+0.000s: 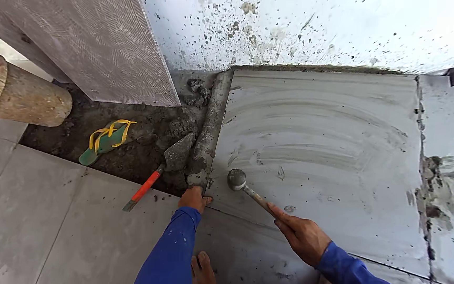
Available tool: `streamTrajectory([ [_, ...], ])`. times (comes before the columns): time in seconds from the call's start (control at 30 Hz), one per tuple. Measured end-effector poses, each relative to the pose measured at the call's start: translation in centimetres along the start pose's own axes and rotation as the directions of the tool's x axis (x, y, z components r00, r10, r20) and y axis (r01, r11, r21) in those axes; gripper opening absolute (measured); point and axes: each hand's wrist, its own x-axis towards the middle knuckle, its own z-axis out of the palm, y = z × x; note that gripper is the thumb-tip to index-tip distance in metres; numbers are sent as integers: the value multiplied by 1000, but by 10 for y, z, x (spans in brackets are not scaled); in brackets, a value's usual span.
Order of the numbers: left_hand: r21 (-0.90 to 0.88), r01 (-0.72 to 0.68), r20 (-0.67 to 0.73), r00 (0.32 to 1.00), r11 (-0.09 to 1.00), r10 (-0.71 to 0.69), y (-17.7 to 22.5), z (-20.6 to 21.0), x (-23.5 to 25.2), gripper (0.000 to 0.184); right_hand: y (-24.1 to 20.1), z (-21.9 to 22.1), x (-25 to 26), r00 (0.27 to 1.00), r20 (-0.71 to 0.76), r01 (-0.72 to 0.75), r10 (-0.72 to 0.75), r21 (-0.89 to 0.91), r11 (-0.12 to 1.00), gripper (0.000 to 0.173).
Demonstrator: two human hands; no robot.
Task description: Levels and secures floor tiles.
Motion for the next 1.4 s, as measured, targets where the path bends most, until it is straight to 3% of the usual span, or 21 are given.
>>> streamTrajectory([
  [0.1,46,-37,6,999,998,37,2,-12,7,53,-5,-3,1,992,-111,63,-60,20,998,46],
  [0.23,136,-25,7,1000,990,24,6,-19,15,59,1,-9,-10,998,47,-45,47,-44,998,49],
  [0.37,145,-17,11,1000,989,16,6,-21,14,58,0,-10,-18,992,-119,54,-52,12,998,45],
  [0.47,150,-26,17,1000,988,24,6,-20,13,57,3,-6,-14,999,-45,-2,1,-16,1000,48],
  [0.63,157,-20,28,999,987,16,8,-23,10,58,-4,-8,-12,987,-135,92,-89,17,996,46],
  [0.73,142,-38,-16,999,989,41,5,-14,11,54,1,-11,-13,999,24,-34,36,-80,996,48],
  [0.9,169,-35,-2,999,985,36,5,-14,14,55,8,-7,-26,995,-87,45,-49,-53,998,47],
  [1.0,188,-37,-5,999,982,39,12,-18,6,54,15,-12,-31,995,46,-90,93,-73,993,50],
  [1.1,260,-25,-23,999,965,32,22,-22,-1,55,12,-22,-44,988,-75,-136,137,21,991,54],
  [1.17,318,-22,-101,993,948,57,30,-24,-9,63,17,-26,-62,976,-166,-123,138,96,988,57],
  [1.3,436,-76,-257,944,897,205,46,-26,-20,102,23,-32,-110,945,-283,-112,162,187,976,56],
  [1.4,473,-135,-248,928,871,278,68,-24,-7,112,24,-30,-139,927,-313,-134,208,243,961,58],
])
